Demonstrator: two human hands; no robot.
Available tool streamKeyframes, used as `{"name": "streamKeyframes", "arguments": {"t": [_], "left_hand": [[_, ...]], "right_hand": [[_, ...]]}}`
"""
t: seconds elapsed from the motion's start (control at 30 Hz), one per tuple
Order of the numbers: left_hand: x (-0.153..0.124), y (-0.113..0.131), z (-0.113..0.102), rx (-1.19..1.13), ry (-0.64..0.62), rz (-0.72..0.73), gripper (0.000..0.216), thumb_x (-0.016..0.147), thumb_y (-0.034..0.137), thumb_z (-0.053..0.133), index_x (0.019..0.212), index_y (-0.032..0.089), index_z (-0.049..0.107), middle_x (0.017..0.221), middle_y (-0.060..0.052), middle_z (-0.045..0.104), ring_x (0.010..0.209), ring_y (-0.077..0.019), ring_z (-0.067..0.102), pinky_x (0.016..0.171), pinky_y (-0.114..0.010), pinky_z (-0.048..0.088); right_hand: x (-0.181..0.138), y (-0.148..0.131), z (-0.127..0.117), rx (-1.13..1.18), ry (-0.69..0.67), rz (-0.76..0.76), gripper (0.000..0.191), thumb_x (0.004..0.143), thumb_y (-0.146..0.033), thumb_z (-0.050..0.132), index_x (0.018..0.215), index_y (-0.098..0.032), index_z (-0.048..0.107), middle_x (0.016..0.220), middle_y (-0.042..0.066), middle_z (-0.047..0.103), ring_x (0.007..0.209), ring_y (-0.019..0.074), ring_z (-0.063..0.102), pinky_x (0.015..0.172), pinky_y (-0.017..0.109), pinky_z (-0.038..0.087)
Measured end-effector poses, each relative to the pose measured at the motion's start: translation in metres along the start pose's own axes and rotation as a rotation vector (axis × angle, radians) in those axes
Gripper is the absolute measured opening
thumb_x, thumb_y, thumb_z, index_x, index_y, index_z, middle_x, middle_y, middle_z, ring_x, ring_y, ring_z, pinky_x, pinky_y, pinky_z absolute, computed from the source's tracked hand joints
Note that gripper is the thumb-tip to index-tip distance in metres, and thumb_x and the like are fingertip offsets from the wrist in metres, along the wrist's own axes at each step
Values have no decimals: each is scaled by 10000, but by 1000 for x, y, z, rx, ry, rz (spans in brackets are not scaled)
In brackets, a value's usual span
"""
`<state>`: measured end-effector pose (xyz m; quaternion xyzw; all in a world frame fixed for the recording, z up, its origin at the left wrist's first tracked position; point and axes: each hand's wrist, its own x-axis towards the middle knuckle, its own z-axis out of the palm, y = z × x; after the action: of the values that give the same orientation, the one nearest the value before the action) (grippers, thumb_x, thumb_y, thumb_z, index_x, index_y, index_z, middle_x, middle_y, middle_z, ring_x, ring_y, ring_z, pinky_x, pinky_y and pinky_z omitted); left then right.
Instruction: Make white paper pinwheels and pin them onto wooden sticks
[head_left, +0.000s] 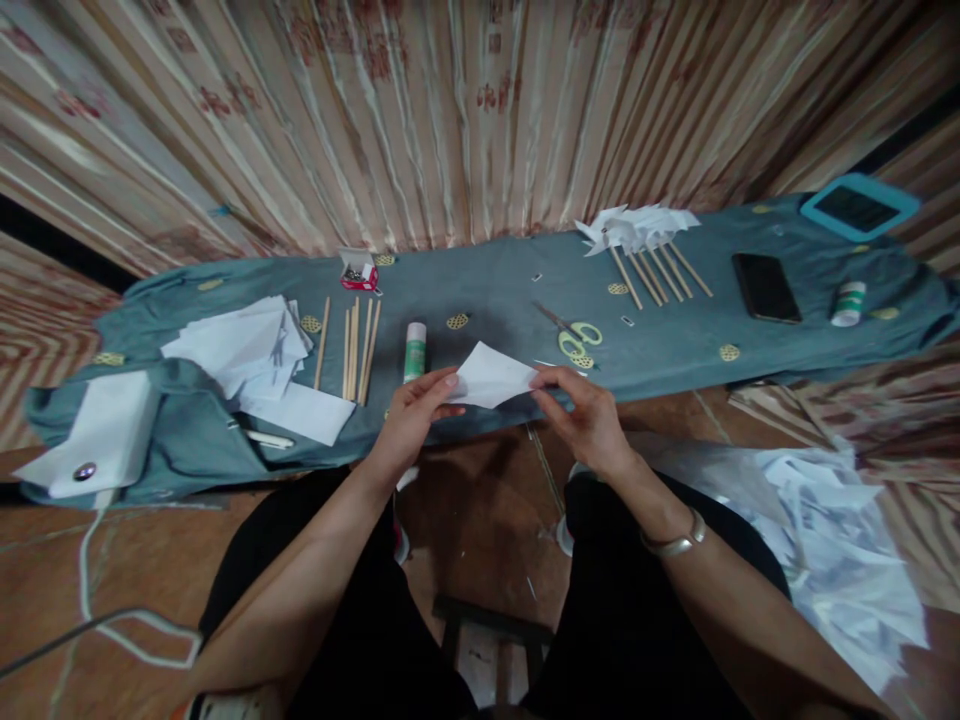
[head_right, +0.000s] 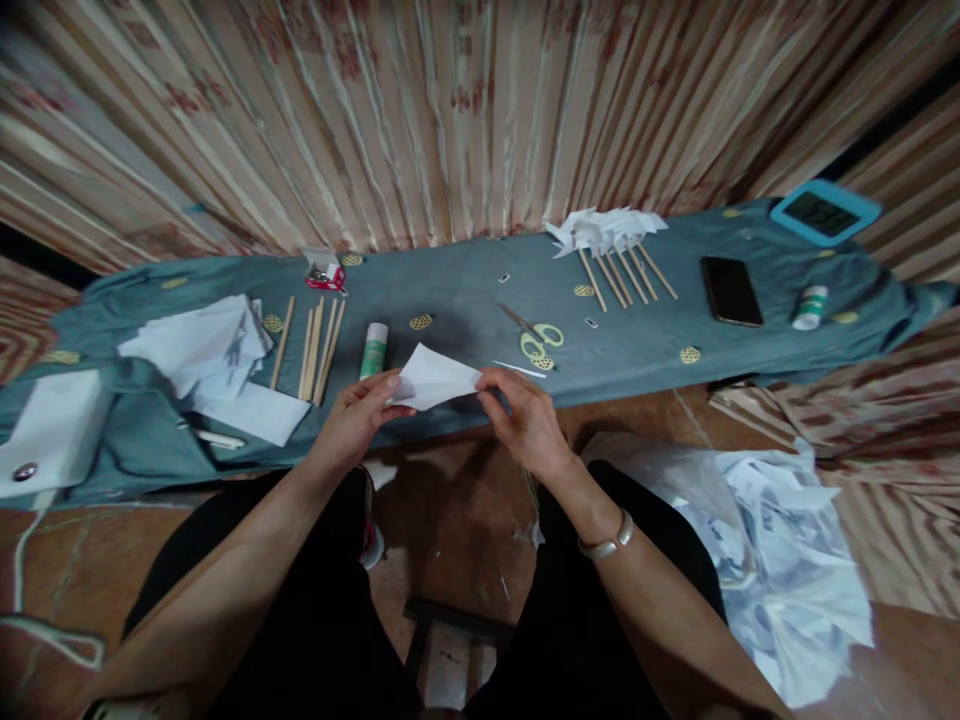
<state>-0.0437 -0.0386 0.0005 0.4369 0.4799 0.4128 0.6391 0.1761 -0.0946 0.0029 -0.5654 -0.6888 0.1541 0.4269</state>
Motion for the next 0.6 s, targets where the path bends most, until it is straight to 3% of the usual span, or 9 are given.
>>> {"name": "streamKeyframes", "arguments": {"t": [0.13, 0.27, 0.47, 0.6], "left_hand": [[0, 4, 6, -84, -48, -89, 413, 536, 448, 877, 775, 131, 765, 749, -68, 751, 599, -132, 660, 538, -223, 526], [2, 3, 8, -116, -11, -85, 378, 497, 391, 905, 739, 135, 769, 759, -58, 755, 627, -130, 654, 556, -230, 535], [4, 5, 11, 4, 6, -52, 399, 489, 457, 889, 706, 142, 775, 691, -60, 742, 572, -132, 617, 530, -240, 499], [4, 7, 12, 74, 13, -29, 393, 496, 492, 876, 647, 150, 757, 636, -52, 721, 550, -140, 605, 518, -248, 480]], "right_hand": [[4, -2, 0, 31, 13, 22, 110, 888, -259, 555, 914, -237, 659, 1001, 39, 747, 950, 211, 706, 893, 354, 545], [9, -1, 0, 115, 23, 59, 122, 865, -246, 582, 940, -229, 677, 1029, 37, 749, 914, 191, 702, 883, 348, 550], [16, 2, 5, 256, 82, 144, 114, 819, -265, 619, 890, -217, 693, 972, 38, 762, 804, 170, 696, 811, 344, 569], [24, 7, 1, 322, 132, 143, 126, 845, -278, 588, 898, -212, 681, 1057, 68, 756, 944, 197, 707, 857, 363, 562]]}}
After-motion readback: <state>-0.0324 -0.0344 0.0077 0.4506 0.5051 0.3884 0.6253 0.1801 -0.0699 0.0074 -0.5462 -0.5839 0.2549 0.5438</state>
